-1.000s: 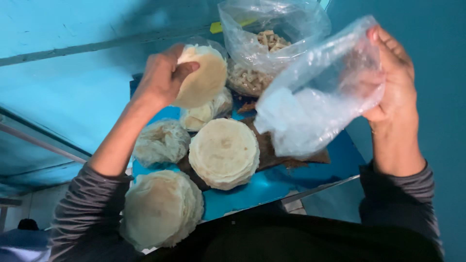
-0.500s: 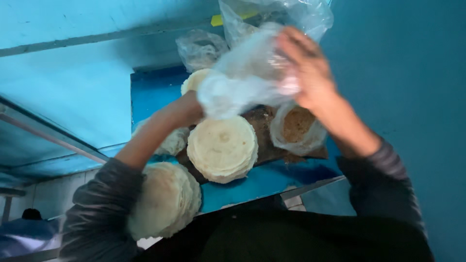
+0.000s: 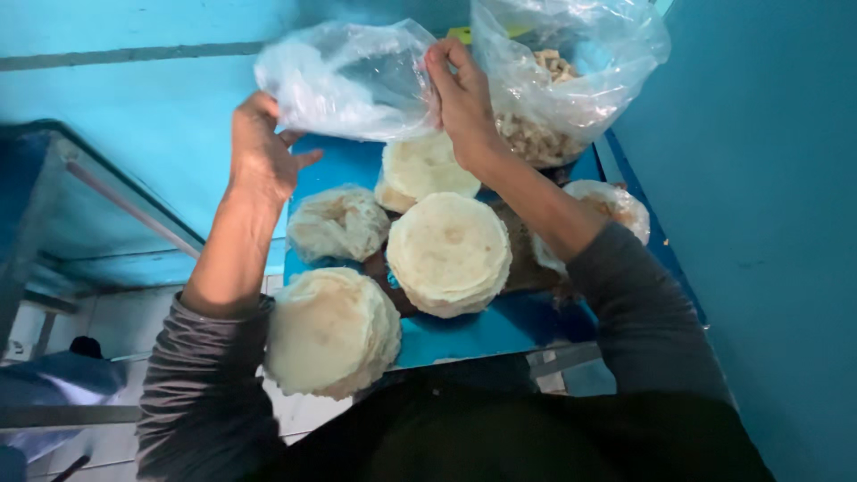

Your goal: The person stacks round flat crackers into tall piles on a blue table, moving stacks aside and arranging them. They then handle smaller cracker pieces over a wooden cutting board, folding and placing pieces one at a time.

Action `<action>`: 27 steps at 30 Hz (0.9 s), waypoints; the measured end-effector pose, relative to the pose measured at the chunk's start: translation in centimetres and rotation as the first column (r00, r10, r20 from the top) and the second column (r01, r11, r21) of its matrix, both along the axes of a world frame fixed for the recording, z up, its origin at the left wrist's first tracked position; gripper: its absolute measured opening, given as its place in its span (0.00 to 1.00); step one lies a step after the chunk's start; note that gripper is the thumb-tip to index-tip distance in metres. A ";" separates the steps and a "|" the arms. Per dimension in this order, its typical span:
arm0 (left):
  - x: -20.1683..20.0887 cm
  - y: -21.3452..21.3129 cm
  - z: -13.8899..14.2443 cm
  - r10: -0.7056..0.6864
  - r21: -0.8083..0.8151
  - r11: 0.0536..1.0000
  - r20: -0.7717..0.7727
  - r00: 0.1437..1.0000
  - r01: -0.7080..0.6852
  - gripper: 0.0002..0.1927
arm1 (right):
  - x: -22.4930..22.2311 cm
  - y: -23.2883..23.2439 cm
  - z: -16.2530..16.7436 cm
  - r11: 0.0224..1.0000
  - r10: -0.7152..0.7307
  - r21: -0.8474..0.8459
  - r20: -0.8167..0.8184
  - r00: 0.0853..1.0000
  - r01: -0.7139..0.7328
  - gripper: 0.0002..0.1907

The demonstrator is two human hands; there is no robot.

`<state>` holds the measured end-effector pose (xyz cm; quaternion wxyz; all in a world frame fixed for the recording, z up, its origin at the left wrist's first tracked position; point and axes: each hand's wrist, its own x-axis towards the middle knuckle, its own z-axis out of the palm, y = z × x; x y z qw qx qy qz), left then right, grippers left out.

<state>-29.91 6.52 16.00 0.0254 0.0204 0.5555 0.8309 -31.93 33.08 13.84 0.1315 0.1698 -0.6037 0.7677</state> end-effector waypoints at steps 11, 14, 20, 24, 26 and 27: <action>-0.5 1.1 -2.9 -0.001 -0.670 0.334 -0.704 0.710 -0.663 0.28 | -1.1 -2.6 0.3 0.970 -0.010 0.240 -0.150 0.989 0.047 0.11; -0.6 1.7 -3.1 0.185 -0.725 0.463 -0.482 0.856 -0.509 0.31 | -0.6 -2.4 0.3 0.963 0.260 0.016 0.187 0.947 -0.268 0.19; 1.0 2.5 -0.5 0.001 -0.049 0.999 -0.138 0.990 -0.008 0.33 | 2.3 -2.4 2.3 0.680 0.716 -0.101 0.304 0.628 -0.726 0.40; 3.3 0.2 1.4 -0.320 0.504 0.804 -0.076 0.944 0.314 0.27 | 3.1 -2.3 3.8 0.617 0.787 -0.173 0.138 0.601 -0.768 0.44; 3.7 -1.0 1.8 -0.325 0.515 0.812 0.009 0.946 0.274 0.29 | 3.0 -2.1 3.9 0.645 0.764 -0.088 0.067 0.642 -0.759 0.47; 3.6 -1.1 1.5 -0.288 0.378 0.881 -0.049 0.956 0.285 0.25 | 2.9 -2.1 3.7 0.657 0.754 0.002 0.026 0.657 -0.754 0.46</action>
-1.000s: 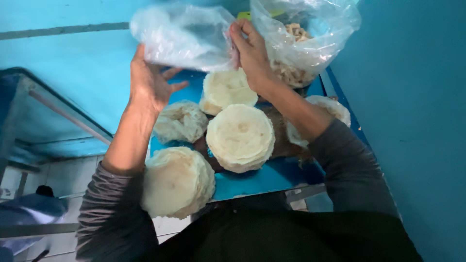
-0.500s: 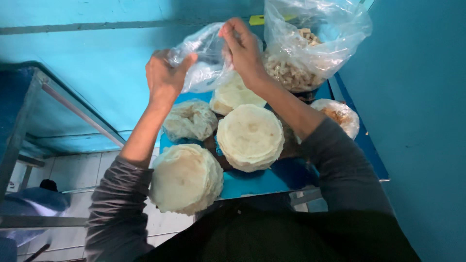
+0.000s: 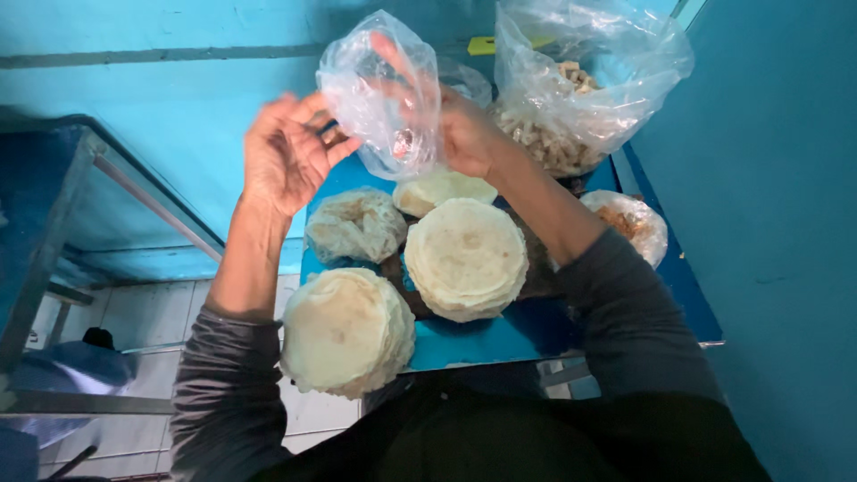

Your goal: The person stacks round flat crackers into tall piles on a blue table, moving stacks aside and arranging them. They then handle smaller cracker pieces over a wooden cutting board, folding and placing pieces one at a time.

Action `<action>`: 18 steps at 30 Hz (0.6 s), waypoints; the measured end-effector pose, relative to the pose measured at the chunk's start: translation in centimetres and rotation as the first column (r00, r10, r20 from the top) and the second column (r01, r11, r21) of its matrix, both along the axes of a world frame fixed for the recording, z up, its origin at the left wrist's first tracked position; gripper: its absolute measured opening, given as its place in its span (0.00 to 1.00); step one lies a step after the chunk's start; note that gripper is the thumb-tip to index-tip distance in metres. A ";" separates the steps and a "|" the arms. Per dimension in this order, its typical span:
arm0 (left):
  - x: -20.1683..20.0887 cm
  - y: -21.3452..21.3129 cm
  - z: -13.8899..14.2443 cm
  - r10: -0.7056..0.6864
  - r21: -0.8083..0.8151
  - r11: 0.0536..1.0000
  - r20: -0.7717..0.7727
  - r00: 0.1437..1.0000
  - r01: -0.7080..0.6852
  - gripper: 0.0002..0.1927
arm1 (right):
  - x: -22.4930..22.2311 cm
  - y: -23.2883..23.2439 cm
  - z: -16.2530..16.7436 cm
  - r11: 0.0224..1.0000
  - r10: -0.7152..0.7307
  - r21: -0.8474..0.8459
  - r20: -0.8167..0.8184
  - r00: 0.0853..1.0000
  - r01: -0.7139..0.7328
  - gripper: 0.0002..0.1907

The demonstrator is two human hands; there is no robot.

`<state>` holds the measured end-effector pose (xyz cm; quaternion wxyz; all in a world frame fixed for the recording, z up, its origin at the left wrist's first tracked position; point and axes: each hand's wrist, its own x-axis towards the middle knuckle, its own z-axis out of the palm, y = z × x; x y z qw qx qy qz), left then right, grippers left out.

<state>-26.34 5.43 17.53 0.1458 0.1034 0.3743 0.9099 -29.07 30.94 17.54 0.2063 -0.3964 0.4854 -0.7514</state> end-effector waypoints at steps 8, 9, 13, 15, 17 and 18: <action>-2.7 1.5 -4.6 0.300 -0.585 0.596 -0.473 0.829 -0.550 0.30 | -2.9 -2.1 -4.3 0.892 -0.280 0.133 -0.586 0.760 0.431 0.33; -2.8 1.1 -4.8 0.311 -0.633 0.497 -0.508 0.803 -0.593 0.29 | -3.6 -1.7 -4.6 0.849 -0.339 0.184 -0.530 0.777 0.496 0.29; -2.9 -1.9 -4.8 0.148 -0.469 -0.082 -0.878 0.454 -0.879 0.18 | -6.4 1.9 -5.9 0.672 -0.537 0.233 -0.500 0.680 0.702 0.18; -3.2 -2.8 -4.8 -0.040 -0.171 -0.235 -0.982 0.186 -0.957 0.13 | -7.5 3.1 -6.7 0.615 -0.606 0.211 -0.490 0.626 0.760 0.16; -4.0 -3.1 -4.9 -0.131 0.068 -0.209 -0.991 -0.041 -0.975 0.14 | -8.4 3.4 -7.2 0.572 -0.672 0.247 -0.405 0.620 0.782 0.14; -4.5 -2.8 -5.0 0.151 -0.221 -0.003 -0.964 0.218 -0.975 0.12 | -8.5 3.3 -7.4 0.633 -0.661 0.267 -0.302 0.687 0.727 0.15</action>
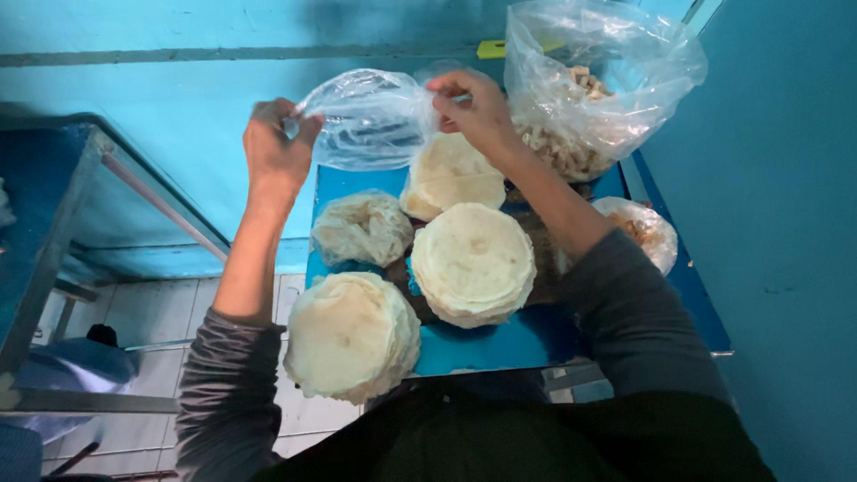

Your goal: The person stacks round flat crackers into tall piles on a blue table, moving stacks aside and arranging them. They then handle smaller cracker pieces over a wooden cutting board, folding and placing pieces one at a time.

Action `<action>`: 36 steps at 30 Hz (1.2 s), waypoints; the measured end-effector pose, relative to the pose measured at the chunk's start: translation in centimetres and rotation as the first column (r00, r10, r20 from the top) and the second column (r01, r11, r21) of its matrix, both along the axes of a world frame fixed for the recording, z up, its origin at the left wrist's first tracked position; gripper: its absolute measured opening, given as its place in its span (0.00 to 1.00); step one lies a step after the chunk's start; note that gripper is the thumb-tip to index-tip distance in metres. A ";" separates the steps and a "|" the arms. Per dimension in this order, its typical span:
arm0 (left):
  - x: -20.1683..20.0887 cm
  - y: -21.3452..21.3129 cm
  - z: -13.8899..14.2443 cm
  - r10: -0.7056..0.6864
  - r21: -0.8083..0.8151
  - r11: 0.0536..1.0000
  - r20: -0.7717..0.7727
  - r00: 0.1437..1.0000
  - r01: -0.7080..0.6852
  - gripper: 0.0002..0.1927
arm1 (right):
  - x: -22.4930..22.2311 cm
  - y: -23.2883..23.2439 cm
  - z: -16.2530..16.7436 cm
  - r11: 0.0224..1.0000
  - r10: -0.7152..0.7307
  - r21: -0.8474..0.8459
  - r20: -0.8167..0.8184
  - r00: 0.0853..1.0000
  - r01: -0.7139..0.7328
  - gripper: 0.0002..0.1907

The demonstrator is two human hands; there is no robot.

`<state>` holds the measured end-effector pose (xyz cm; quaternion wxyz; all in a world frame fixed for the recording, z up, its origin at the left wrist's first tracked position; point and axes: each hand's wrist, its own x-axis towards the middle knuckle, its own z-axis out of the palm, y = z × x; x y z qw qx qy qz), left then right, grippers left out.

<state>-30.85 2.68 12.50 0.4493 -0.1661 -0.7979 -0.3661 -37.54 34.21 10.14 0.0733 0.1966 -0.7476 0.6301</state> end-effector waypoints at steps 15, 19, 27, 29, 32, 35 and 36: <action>0.0 7.0 0.1 -0.048 -0.098 0.993 0.208 0.977 0.069 0.23 | 7.3 -2.4 4.6 0.822 0.277 0.560 -0.547 0.790 0.100 0.20; -1.6 4.4 -2.7 0.109 -0.240 0.969 0.178 0.978 -0.064 0.19 | 15.4 1.0 5.4 0.543 0.357 0.837 -0.305 0.883 0.069 0.31; -2.1 1.8 -3.4 -0.119 0.066 0.993 0.643 0.757 0.101 0.13 | 22.8 3.7 4.8 0.487 0.513 0.835 -0.038 0.857 -0.255 0.48; -1.3 2.4 -2.5 -0.180 0.159 0.983 0.729 0.660 0.092 0.16 | 21.7 4.0 4.9 0.411 0.487 0.861 0.072 0.870 -0.302 0.43; -0.3 2.8 -1.4 -0.167 0.153 0.985 0.751 0.639 0.077 0.18 | 22.4 3.4 3.7 0.366 0.580 0.925 -0.139 0.803 -0.104 0.48; 0.2 2.8 -1.0 -0.064 -0.027 0.994 0.645 0.761 0.106 0.20 | 24.6 2.0 1.9 0.291 0.608 0.893 -0.449 0.655 0.342 0.47; 0.4 2.7 -1.1 -0.095 0.021 0.994 0.669 0.737 0.109 0.20 | 24.9 1.9 1.7 0.243 0.601 0.835 -0.529 0.599 0.494 0.44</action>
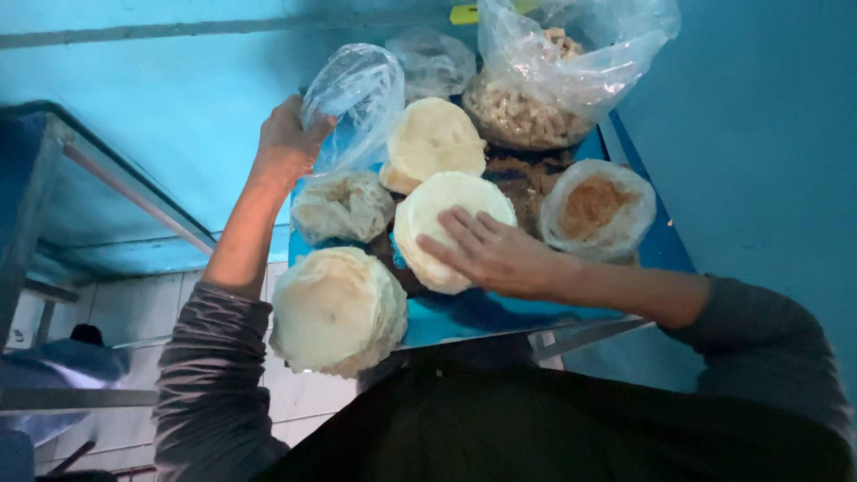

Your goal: The person stacks round flat crackers into tall piles on a blue table, moving stacks aside and arranging them. They then handle smaller cracker pieces over a wooden cutting board, folding and placing pieces one at a time.

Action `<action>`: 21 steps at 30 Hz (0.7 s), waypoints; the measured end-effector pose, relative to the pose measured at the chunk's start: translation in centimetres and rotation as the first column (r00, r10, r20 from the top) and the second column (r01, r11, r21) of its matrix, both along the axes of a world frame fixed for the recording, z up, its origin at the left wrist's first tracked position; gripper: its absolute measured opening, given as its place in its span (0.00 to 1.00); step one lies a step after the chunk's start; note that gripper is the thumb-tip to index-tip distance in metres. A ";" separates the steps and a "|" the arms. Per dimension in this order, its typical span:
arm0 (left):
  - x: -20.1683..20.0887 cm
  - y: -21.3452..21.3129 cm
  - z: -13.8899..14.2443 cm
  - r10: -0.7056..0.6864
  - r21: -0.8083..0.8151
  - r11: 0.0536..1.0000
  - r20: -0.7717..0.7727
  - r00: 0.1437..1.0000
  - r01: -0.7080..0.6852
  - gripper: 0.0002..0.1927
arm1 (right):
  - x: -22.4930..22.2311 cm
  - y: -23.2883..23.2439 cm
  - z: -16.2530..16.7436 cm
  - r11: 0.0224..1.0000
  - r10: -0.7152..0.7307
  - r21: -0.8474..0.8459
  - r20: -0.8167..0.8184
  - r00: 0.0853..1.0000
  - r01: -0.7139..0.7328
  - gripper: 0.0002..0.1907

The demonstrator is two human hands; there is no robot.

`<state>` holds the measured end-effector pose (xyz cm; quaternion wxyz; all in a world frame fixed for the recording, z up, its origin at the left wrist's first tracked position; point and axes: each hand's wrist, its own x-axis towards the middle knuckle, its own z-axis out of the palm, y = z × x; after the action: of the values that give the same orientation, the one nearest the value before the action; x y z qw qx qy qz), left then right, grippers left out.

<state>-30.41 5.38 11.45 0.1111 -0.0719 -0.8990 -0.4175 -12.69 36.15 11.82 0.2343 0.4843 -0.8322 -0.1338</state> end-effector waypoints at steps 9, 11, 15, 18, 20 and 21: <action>0.5 0.7 0.0 -0.089 0.281 0.958 0.137 0.987 0.047 0.17 | -9.6 6.4 0.9 0.929 -0.099 -0.106 0.851 0.516 0.353 0.32; 0.2 0.7 -0.1 -0.102 0.342 0.938 0.131 0.986 0.052 0.17 | -11.5 7.9 -0.7 0.851 -0.001 -0.232 0.897 0.443 0.471 0.32; -0.7 0.2 -1.3 -0.109 0.392 0.920 0.260 0.960 -0.002 0.18 | -14.9 9.9 -4.0 0.328 0.408 -0.392 0.879 0.245 0.860 0.29; -1.9 0.0 -2.7 -0.195 0.504 0.860 0.189 0.962 0.076 0.20 | -16.0 10.9 -5.2 0.111 0.855 -0.224 0.519 0.021 0.968 0.31; -2.8 0.0 -3.4 -0.215 0.560 0.824 0.165 0.963 0.088 0.20 | -15.8 10.8 -5.3 0.032 0.894 -0.175 0.445 0.050 0.984 0.34; -3.2 0.1 -3.7 -0.163 0.507 0.858 0.132 0.978 0.074 0.20 | -15.5 10.5 -5.3 -0.006 0.911 -0.147 0.408 0.066 0.989 0.36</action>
<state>-33.58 5.50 7.76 0.0225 -0.0601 -0.7602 -0.6465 -28.14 46.68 6.55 -0.1890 -0.0594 -0.4659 0.8624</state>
